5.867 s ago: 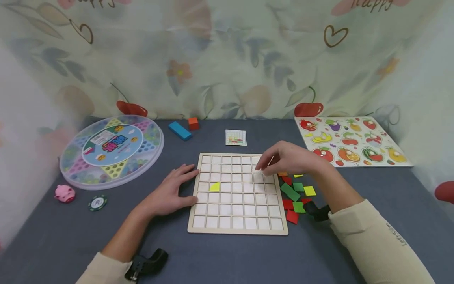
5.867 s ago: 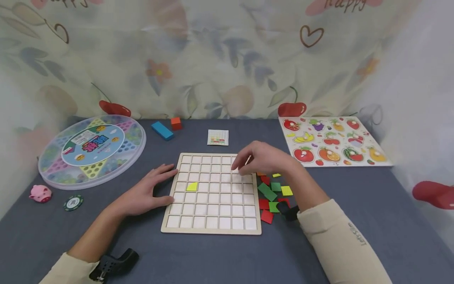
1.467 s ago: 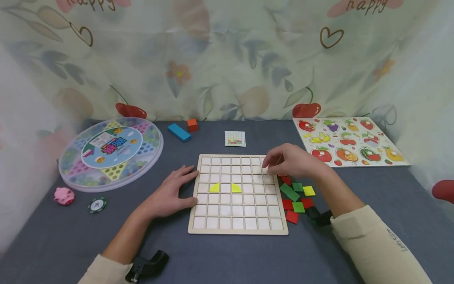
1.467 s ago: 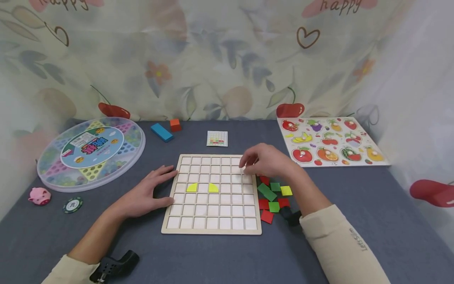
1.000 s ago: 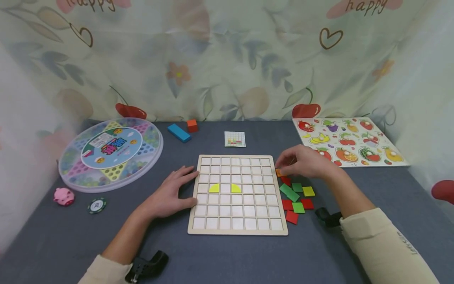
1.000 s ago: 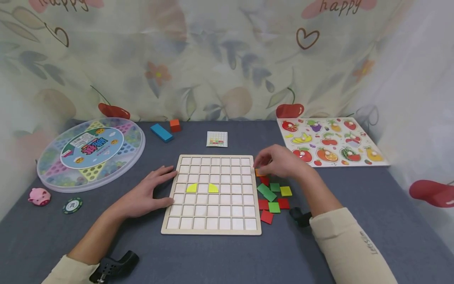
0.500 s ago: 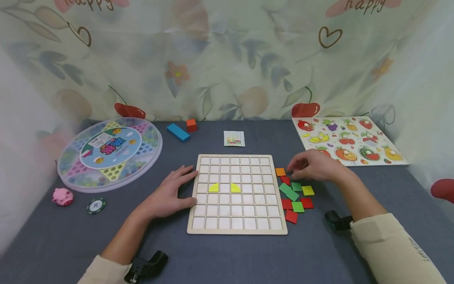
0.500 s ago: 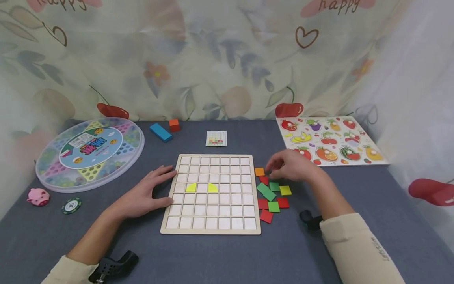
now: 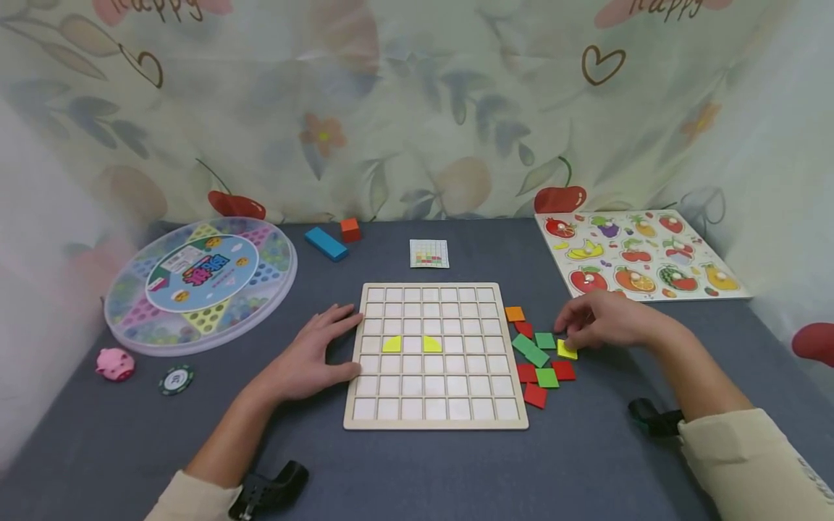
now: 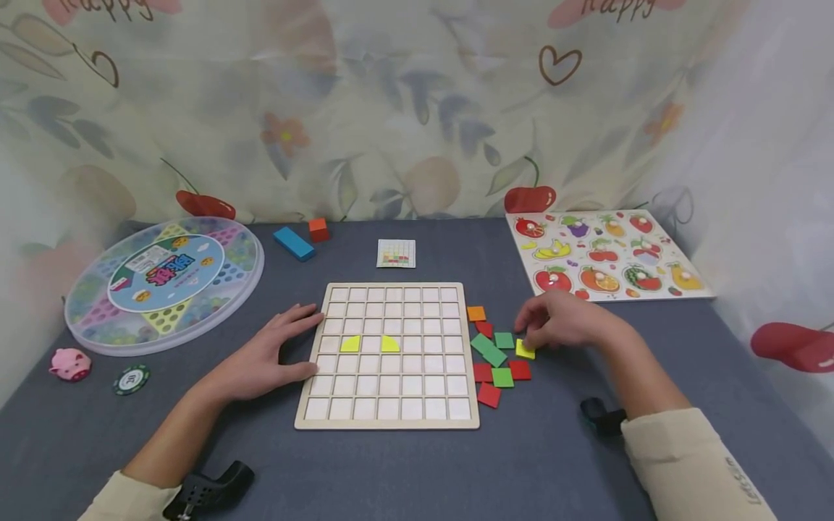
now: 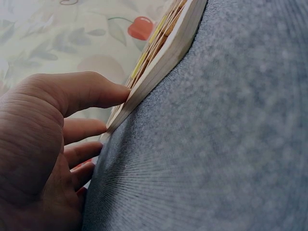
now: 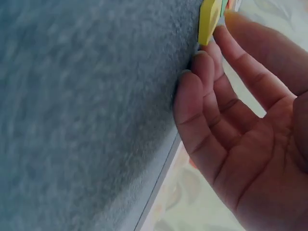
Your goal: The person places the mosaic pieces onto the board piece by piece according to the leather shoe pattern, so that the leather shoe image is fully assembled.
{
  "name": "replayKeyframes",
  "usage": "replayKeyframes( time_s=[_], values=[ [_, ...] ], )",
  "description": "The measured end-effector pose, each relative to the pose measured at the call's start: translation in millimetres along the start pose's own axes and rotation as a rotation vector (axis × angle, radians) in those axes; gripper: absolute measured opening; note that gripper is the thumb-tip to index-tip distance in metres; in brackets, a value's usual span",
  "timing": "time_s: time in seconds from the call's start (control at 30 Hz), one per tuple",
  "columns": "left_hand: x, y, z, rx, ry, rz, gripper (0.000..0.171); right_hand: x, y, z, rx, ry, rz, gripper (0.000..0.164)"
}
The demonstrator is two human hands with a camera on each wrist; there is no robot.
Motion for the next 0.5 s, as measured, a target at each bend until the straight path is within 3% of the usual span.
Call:
replayKeyframes(
  time_s=[0.17,0.37,0.5],
  values=[
    [-0.4,-0.4,-0.1,-0.003,0.003,0.002,0.077,-1.3,-3.2,4.9,-0.025,0.0,-0.011,0.029],
    [-2.3,-0.6,-0.3,-0.004,0.014,-0.005,0.078,-5.7,-6.2,3.6,0.004,0.016,0.042,0.029],
    [-2.1,-1.8,-1.0,-0.005,0.012,-0.009,0.078,-5.6,-4.0,4.1,0.005,-0.009,0.009,0.026]
  ],
)
Point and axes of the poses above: each hand's wrist, its own z-axis away from the middle knuckle, its own y-axis out of the back of the hand, x = y × z, the point moved 4 cm from there along -z, towards the middle knuckle, and after that the axes turned 6 degrees about x, right-handed, at the moved point
